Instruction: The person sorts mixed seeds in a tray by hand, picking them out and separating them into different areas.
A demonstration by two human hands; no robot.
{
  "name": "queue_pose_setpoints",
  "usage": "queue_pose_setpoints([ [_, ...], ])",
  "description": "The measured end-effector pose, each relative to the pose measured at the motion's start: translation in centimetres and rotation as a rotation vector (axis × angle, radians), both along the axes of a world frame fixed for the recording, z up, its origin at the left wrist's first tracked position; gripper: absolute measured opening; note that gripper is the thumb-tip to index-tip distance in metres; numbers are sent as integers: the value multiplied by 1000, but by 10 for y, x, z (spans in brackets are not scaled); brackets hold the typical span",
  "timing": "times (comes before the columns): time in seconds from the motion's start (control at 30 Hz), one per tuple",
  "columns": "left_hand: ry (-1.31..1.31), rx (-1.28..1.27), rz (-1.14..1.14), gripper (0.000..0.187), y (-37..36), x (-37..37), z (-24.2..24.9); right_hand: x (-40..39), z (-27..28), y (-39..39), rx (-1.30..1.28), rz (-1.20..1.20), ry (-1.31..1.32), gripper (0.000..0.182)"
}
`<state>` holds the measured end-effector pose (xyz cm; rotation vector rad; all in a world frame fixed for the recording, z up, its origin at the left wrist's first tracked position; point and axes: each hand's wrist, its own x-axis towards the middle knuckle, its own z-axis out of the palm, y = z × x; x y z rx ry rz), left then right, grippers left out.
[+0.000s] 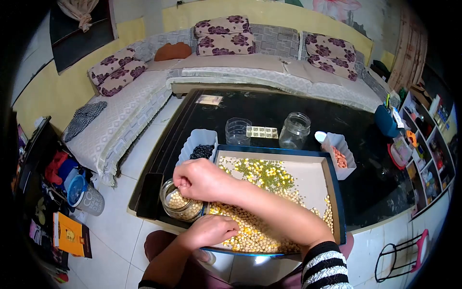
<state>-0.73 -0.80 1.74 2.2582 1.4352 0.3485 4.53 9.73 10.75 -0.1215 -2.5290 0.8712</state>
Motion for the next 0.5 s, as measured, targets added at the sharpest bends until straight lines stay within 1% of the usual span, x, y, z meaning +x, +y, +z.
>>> queue_pose_setpoints([
  [0.07,9,5,-5,20,0,-1,-2,0,-1,0,22,-21,19,12],
  [0.13,10,2,-3,20,0,-1,1,8,-4,12,38,-88,102,12],
  [0.2,10,-4,4,20,-1,0,2,20,-18,29,-33,-212,20,9],
  [0.27,6,-15,7,19,-1,0,2,33,-36,45,12,-330,-163,8],
  [0.3,6,-14,5,19,-1,0,2,39,-50,52,14,-333,-163,8],
  [0.37,-21,3,9,19,0,0,-1,49,-79,63,101,-360,-252,11],
  [0.47,-20,9,7,19,0,-1,0,54,-99,68,134,-351,-315,13],
  [0.5,-19,6,5,19,-1,0,1,55,-103,68,91,-349,-317,15],
])
